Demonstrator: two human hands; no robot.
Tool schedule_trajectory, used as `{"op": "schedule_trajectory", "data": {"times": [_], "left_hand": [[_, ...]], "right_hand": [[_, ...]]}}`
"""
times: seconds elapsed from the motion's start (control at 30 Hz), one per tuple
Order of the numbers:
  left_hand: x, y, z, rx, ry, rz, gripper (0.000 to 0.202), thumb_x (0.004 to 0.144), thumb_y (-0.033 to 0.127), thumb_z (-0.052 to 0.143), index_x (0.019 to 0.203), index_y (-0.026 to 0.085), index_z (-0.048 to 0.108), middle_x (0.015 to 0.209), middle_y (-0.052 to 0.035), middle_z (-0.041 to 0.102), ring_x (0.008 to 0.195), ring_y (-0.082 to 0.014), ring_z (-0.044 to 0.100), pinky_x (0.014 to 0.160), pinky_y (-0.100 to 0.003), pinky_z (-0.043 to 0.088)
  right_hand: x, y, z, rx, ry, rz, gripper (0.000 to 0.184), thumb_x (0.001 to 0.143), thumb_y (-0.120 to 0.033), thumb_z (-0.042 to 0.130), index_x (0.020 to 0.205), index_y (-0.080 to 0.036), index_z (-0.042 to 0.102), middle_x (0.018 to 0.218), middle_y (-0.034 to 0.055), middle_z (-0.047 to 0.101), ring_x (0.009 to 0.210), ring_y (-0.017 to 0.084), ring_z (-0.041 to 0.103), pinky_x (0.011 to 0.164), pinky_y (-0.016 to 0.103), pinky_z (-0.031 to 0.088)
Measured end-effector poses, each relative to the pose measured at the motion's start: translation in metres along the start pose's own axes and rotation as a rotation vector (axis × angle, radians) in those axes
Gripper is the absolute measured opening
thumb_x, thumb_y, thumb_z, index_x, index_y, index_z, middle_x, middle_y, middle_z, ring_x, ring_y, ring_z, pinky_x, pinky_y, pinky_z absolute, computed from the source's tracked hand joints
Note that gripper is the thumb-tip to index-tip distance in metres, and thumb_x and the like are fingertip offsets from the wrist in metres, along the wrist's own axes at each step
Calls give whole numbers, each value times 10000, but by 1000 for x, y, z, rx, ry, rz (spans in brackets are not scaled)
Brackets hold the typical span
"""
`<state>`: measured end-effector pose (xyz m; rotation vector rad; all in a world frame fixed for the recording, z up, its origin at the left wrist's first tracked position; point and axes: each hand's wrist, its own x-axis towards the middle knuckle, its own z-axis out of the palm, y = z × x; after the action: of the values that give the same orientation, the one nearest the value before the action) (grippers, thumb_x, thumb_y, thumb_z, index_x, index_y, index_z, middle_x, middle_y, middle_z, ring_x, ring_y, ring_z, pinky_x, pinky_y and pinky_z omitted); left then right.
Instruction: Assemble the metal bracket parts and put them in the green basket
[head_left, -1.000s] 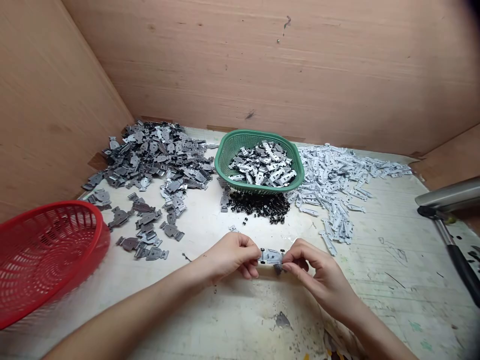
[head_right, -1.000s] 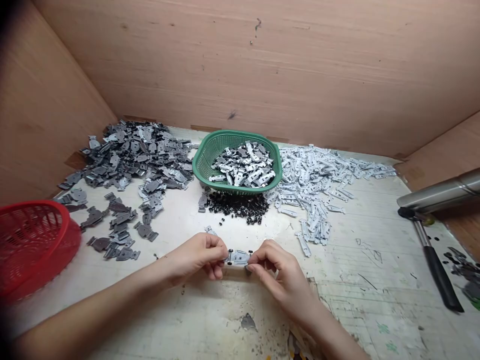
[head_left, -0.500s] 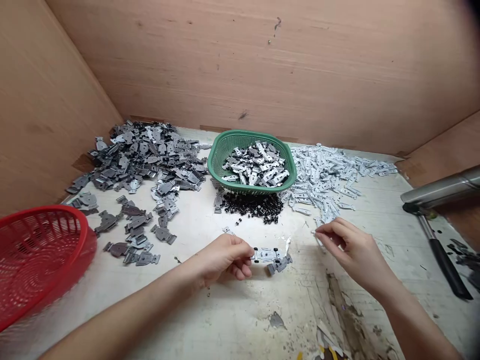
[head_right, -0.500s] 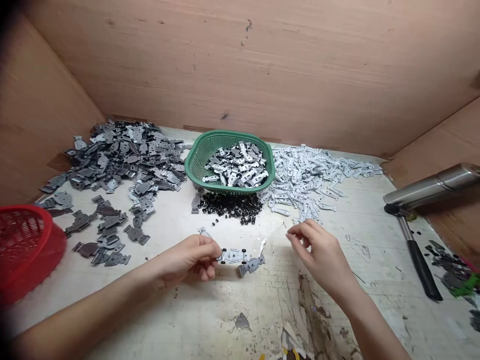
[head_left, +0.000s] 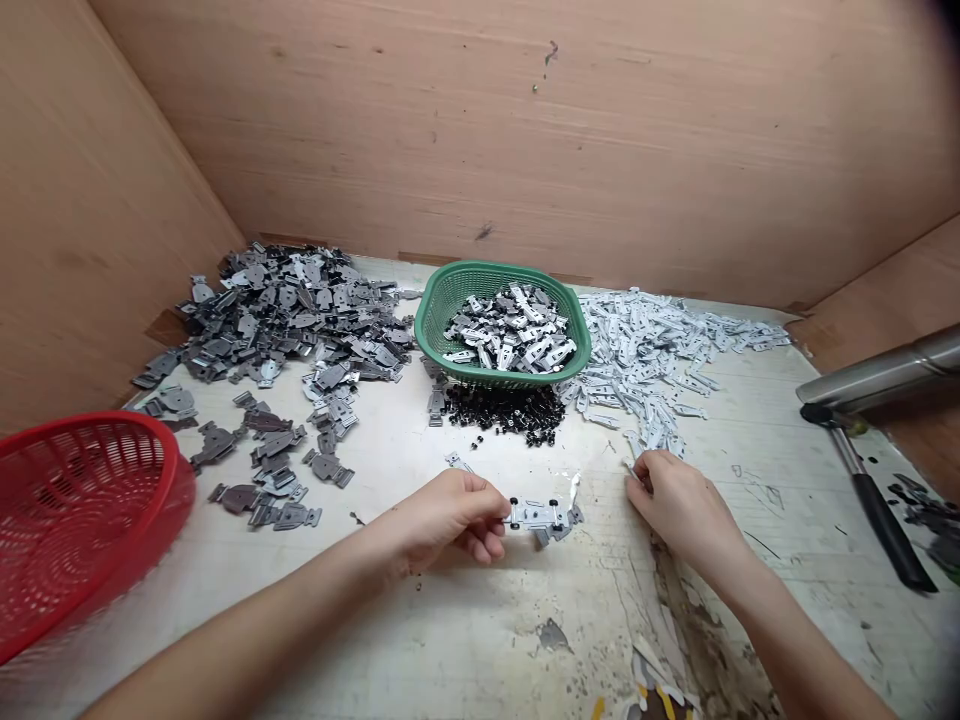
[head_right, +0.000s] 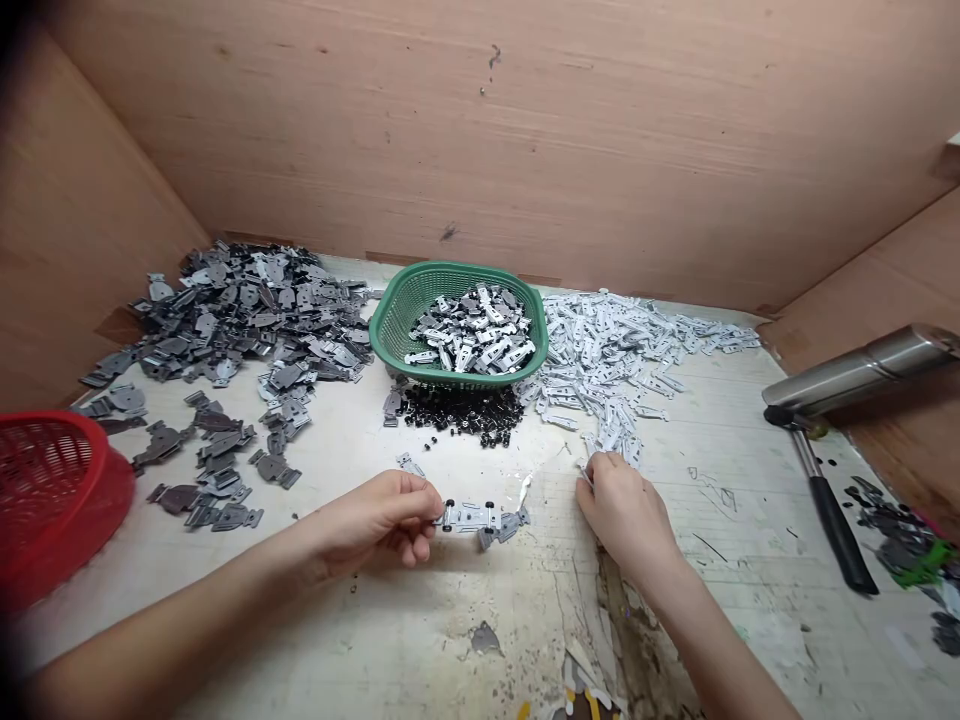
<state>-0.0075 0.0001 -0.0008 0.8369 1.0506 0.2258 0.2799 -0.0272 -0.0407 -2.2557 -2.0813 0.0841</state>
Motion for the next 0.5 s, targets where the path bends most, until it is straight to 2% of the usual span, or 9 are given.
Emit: {"op": "schedule_trajectory", "data": {"times": [0.07,0.13,0.27,0.37,0.43,0.5], "left_hand": [[-1,2,-2,-1,9,29,175,696,254,591,588,125,544,505,-13,603,419,-57,528,444,-148,400],[-2,3,-4,0,24,57,183,696,261,595,587,125,539,492,-9,595,415,-56,525,444,-148,396],[0,4,-4,20,56,88,180,694,265,595,597,125,539,506,-9,596,445,-66,541,462,-158,415],[2,3,-3,52,85,100,165,695,253,587,599,126,543,510,-7,593,470,-76,557,473,-166,427],[3,2,-3,70,97,107,157,698,245,574,597,128,545,501,-6,591,466,-78,556,477,-170,431],[4,1,-2,80,102,112,149,697,239,567,599,130,548,499,-7,594,463,-80,556,482,-176,439]], "right_hand": [[0,-7,-1,-11,45,-12,146,792,-221,462,648,-204,448,720,49,543,538,168,506,450,270,323],[-1,-12,-5,89,65,-49,141,770,-204,478,634,-207,442,712,38,526,523,151,489,459,271,346],[-5,-19,-12,609,-34,-42,96,783,-273,537,744,-214,473,680,12,525,543,142,512,477,260,425],[-10,-20,-10,919,-123,1,222,811,-381,557,939,-208,502,740,35,561,622,167,569,500,266,484],[-14,-19,-7,916,-129,-10,254,828,-418,544,967,-207,525,756,50,595,666,188,595,555,290,505],[-18,-16,-7,781,-102,-48,241,857,-434,500,928,-213,562,784,63,625,668,193,603,571,298,490]]}}
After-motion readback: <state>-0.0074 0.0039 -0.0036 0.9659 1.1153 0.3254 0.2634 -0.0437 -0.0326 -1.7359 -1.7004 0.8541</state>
